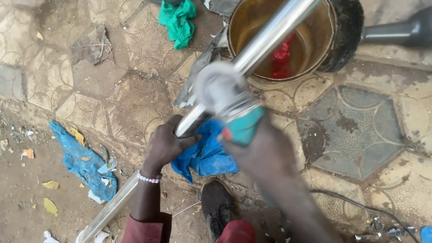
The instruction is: Grinding the surface of a metal pipe using a handheld angle grinder
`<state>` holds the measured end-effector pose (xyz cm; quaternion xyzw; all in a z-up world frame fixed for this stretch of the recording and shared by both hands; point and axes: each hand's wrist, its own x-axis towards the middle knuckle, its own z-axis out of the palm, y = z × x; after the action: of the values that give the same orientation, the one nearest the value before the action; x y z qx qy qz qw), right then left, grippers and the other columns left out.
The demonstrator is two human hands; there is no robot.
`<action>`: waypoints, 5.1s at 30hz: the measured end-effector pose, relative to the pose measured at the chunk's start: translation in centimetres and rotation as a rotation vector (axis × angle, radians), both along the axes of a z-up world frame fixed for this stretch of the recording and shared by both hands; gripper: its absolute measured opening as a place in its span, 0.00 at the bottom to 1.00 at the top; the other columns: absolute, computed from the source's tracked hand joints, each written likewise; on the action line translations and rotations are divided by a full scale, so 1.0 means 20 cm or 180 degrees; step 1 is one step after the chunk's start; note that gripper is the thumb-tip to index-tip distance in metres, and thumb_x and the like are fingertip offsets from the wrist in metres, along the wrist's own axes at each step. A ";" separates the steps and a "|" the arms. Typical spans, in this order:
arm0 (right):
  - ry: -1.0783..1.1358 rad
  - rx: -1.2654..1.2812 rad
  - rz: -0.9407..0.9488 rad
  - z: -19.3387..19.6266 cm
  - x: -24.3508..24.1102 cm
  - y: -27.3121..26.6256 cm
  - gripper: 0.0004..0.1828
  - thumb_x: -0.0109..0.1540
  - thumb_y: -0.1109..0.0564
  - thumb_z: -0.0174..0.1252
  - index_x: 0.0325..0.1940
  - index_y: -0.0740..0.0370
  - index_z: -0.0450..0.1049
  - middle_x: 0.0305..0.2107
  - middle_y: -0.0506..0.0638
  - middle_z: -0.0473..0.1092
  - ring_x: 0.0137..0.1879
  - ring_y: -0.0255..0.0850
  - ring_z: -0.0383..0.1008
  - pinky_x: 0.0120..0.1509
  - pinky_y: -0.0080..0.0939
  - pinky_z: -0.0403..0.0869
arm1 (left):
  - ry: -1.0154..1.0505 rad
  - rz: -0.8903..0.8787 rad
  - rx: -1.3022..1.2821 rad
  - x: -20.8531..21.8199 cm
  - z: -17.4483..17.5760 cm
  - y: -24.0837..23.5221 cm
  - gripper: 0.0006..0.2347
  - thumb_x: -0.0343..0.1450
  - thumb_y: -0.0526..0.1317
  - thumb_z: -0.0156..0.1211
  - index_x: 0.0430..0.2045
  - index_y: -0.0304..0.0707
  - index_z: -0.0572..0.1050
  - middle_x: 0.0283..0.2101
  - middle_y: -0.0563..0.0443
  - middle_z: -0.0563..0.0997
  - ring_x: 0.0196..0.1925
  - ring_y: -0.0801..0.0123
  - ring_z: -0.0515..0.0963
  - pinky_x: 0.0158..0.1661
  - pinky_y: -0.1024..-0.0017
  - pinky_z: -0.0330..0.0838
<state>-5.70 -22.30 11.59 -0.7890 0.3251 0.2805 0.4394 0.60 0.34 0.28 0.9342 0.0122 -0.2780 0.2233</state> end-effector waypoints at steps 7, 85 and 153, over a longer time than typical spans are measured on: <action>-0.1581 -0.1239 -0.0526 -0.08 0.06 -0.29 0.37 0.53 0.40 0.73 0.55 0.65 0.68 0.37 0.55 0.75 0.36 0.47 0.75 0.31 0.51 0.74 | -0.0505 -0.0278 -0.0202 -0.04 -0.06 0.02 0.19 0.60 0.55 0.69 0.37 0.48 0.74 0.27 0.51 0.82 0.27 0.62 0.79 0.27 0.62 0.66; -0.2473 0.1685 -0.2090 -0.39 -0.26 -0.52 0.28 0.55 0.56 0.59 0.59 0.62 0.68 0.30 0.55 0.72 0.29 0.46 0.76 0.28 0.45 0.77 | 0.0036 -0.0180 -0.0618 0.07 -0.03 0.05 0.24 0.56 0.56 0.74 0.40 0.47 0.78 0.29 0.58 0.73 0.30 0.72 0.69 0.32 0.69 0.62; -0.1388 0.0809 -0.1054 -0.26 -0.24 -0.09 0.26 0.45 0.56 0.75 0.47 0.59 0.77 0.36 0.49 0.85 0.44 0.39 0.87 0.47 0.41 0.86 | -0.0885 -0.0197 -0.0474 -0.07 -0.09 -0.11 0.13 0.58 0.45 0.66 0.30 0.46 0.72 0.24 0.53 0.77 0.25 0.64 0.77 0.27 0.62 0.67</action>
<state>-10.49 -24.11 6.42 -0.7055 0.3095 0.0675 0.6339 -0.74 -1.89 -1.61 0.9445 -0.0682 -0.1528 0.2828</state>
